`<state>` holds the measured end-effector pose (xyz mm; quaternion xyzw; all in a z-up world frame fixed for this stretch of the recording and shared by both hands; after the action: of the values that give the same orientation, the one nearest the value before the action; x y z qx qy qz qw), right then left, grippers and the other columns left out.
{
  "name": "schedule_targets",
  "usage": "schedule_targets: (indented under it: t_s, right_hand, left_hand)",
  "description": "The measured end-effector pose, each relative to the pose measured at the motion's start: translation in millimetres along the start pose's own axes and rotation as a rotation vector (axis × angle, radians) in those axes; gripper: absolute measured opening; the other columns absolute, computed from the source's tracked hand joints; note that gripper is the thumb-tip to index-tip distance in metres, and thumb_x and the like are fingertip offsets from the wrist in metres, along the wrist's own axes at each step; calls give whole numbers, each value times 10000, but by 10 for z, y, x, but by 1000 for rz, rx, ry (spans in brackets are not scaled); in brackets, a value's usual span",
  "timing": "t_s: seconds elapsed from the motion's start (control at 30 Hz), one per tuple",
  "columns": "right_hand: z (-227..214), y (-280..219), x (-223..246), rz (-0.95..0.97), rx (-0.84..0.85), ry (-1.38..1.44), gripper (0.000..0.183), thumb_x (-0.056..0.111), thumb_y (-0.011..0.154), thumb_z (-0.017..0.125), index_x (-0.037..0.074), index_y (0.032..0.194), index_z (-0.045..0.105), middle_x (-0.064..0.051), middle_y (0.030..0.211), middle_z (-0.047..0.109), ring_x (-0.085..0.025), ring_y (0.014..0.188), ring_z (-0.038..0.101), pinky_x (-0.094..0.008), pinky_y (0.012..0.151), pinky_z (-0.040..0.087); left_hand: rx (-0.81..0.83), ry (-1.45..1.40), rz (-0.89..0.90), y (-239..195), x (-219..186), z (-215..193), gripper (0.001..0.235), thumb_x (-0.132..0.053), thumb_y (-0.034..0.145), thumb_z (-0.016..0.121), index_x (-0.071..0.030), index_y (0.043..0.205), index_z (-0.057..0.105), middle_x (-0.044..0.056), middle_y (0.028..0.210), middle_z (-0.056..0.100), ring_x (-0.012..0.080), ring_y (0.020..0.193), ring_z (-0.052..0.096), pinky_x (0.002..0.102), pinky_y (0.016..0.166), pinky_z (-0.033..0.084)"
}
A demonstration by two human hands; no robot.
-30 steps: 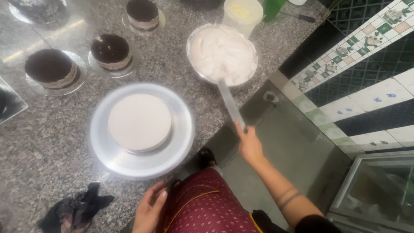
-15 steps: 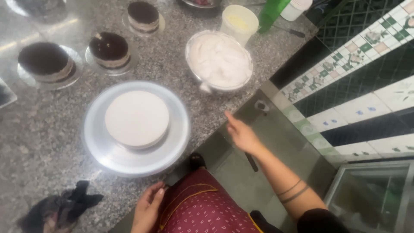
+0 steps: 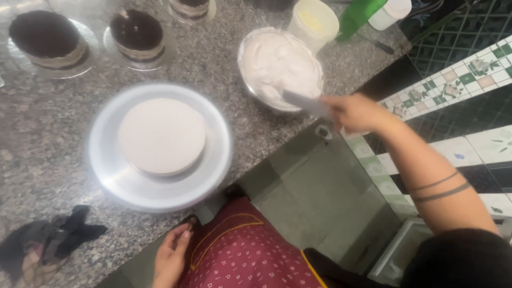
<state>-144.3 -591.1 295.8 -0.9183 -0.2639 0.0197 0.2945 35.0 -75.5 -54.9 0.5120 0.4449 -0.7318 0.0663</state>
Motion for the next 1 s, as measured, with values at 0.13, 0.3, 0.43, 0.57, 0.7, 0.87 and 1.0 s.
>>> schedule_targets:
  t_s: [0.13, 0.3, 0.43, 0.57, 0.7, 0.87, 1.0]
  right_hand:
    - [-552, 497, -489, -333, -343, -307, 664, 141, 828, 663, 290, 1471, 585, -97, 932, 751, -239, 740, 709, -407, 648, 552]
    - [-83, 740, -1814, 16, -180, 230, 530, 211, 1010, 560, 239, 1537, 514, -104, 797, 743, -202, 620, 678, -351, 604, 554]
    - [1008, 968, -2479, 59, -106, 792, 570, 248, 1007, 540, 218, 1571, 469, -27, 748, 683, -126, 530, 546, -288, 496, 454]
    - [1841, 713, -2134, 126, -92, 896, 544, 263, 1015, 561, 209, 1544, 451, -38, 720, 668, -127, 525, 565, -292, 495, 477]
    - [1325, 263, -1246, -45, 70, 734, 566, 272, 977, 582, 271, 1532, 473, -38, 688, 685, -129, 503, 589, -301, 496, 516]
    - [14, 440, -1064, -352, -66, 173, 512, 274, 997, 546, 308, 1503, 484, -57, 759, 804, -151, 656, 760, -350, 638, 583]
    - [-643, 404, -770, -118, -91, -405, 615, 227, 945, 611, 355, 1529, 462, -148, 901, 760, -336, 764, 739, -463, 718, 599]
  left_hand:
    - [-146, -246, 37, 247, 251, 114, 380, -167, 971, 647, 44, 1288, 654, 206, 1278, 726, 240, 1176, 691, 344, 1046, 500]
    - [-152, -208, 14, 98, 118, 379, 376, -181, 997, 604, 33, 1305, 633, 165, 1300, 710, 233, 1201, 660, 334, 1064, 467]
    - [-127, -211, 87, 258, 253, 673, 382, -191, 1007, 596, 33, 1314, 634, 167, 1301, 709, 243, 1207, 654, 335, 1071, 462]
    - [-111, -168, -26, 260, 176, 953, 396, -197, 979, 604, 17, 1311, 625, 149, 1316, 702, 210, 1242, 643, 322, 1085, 450]
    - [-106, -32, -62, 208, -365, 1291, 391, -228, 993, 589, -8, 1313, 634, 133, 1300, 716, 202, 1219, 655, 309, 1057, 458]
    - [-66, -8, 3, 208, -736, 1696, 382, -246, 984, 611, -22, 1289, 661, 116, 1260, 742, 194, 1186, 671, 299, 1030, 480]
    - [-72, 190, -44, 97, -955, 1841, 365, -268, 962, 626, -68, 1260, 692, 61, 1218, 769, 160, 1142, 694, 290, 996, 499]
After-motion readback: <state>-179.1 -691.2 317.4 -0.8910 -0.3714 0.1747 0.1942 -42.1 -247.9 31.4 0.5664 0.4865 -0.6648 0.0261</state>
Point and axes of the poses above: each hand's wrist, its own y-axis towards the middle knuckle, its own z-axis out of the palm, x = y × z, the point moved 10 cm from there along y, towards the middle knuckle
